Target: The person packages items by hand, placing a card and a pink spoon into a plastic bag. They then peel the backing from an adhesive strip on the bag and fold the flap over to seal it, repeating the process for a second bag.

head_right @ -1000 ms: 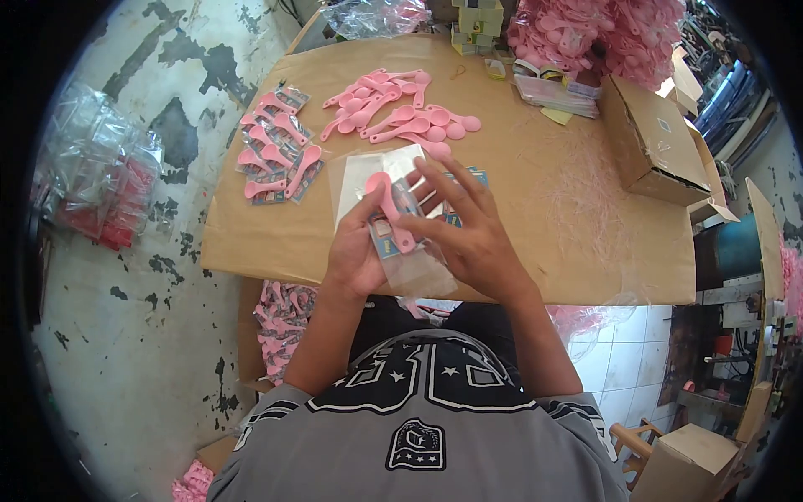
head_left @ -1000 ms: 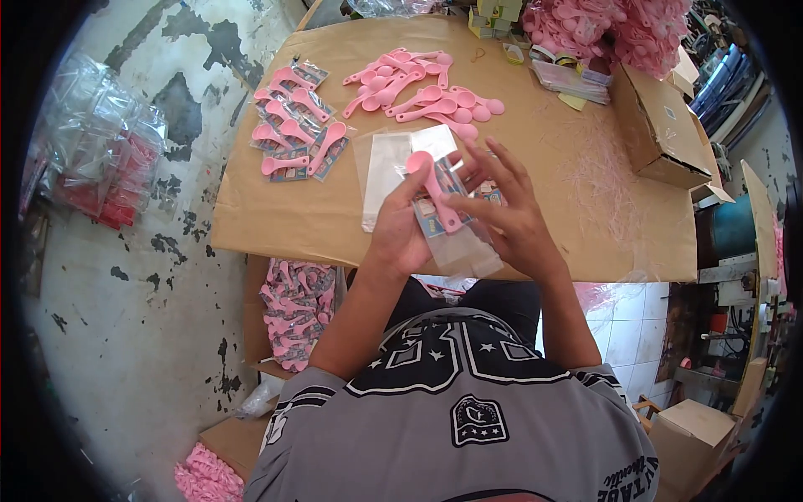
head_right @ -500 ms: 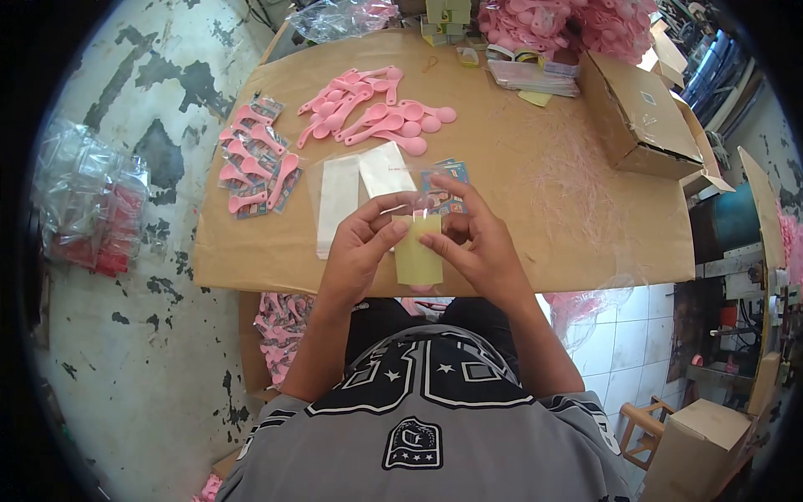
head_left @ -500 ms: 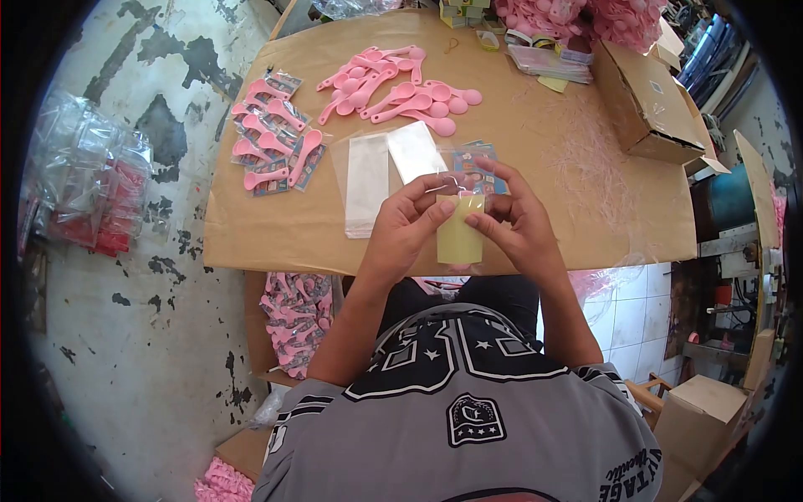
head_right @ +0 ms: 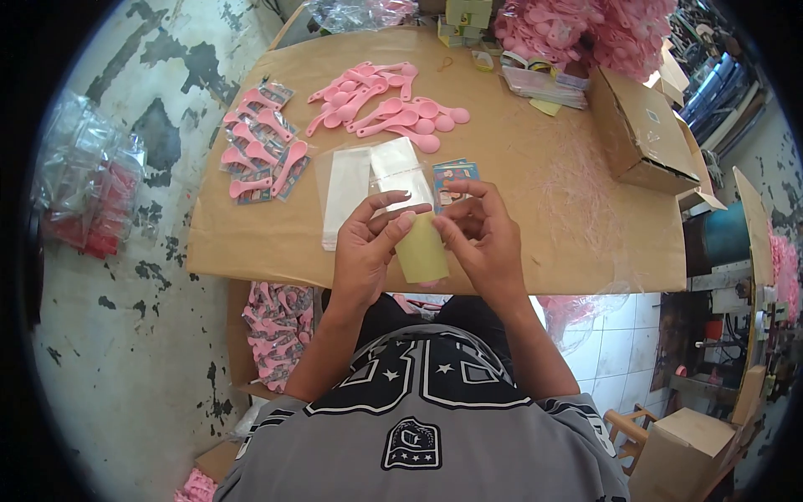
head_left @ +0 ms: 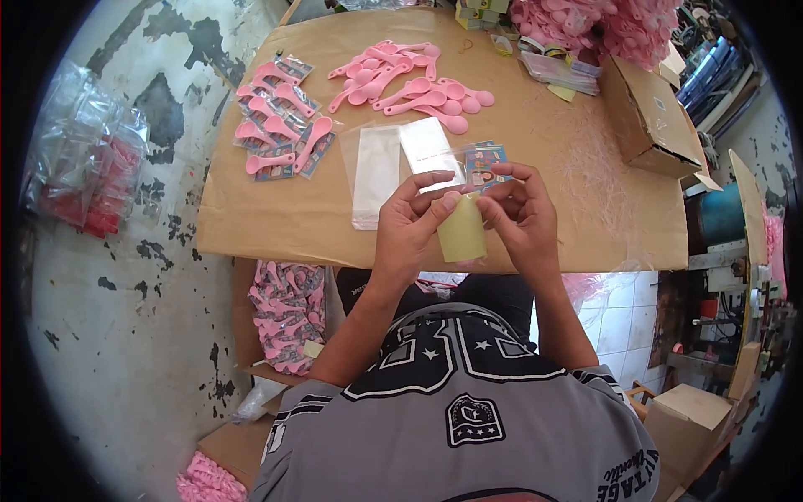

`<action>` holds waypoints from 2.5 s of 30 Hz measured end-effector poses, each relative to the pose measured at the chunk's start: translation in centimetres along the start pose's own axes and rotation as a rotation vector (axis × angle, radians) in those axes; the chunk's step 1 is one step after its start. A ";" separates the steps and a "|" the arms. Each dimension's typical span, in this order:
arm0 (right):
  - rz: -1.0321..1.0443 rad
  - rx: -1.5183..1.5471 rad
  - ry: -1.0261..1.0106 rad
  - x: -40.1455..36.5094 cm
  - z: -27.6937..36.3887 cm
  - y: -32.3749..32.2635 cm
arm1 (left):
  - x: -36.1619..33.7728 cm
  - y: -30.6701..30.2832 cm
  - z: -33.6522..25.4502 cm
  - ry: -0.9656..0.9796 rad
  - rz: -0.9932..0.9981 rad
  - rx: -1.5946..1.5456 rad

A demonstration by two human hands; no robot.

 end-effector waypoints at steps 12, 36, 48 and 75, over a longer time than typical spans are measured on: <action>-0.137 -0.867 -0.657 2.1 3.7 1.9 | -1.1 1.7 -1.5 0.096 -0.007 0.519; -0.331 -0.140 -0.427 4.1 1.3 -4.7 | -1.4 2.5 -1.8 0.043 0.094 0.608; 0.124 0.052 0.028 1.2 0.9 -1.7 | -0.7 0.0 -1.3 0.122 0.014 0.188; 0.283 0.123 -0.133 0.6 1.6 -1.9 | -1.3 -0.3 -2.4 0.242 0.132 0.204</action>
Point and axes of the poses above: each hand's wrist, its own x-axis towards the middle knuckle, its own y-axis out of the palm, z = x × y, the point moved 5 cm from there along x, towards the middle knuckle, and after that the axes turned 4 degrees about z, right-handed, at the moved point
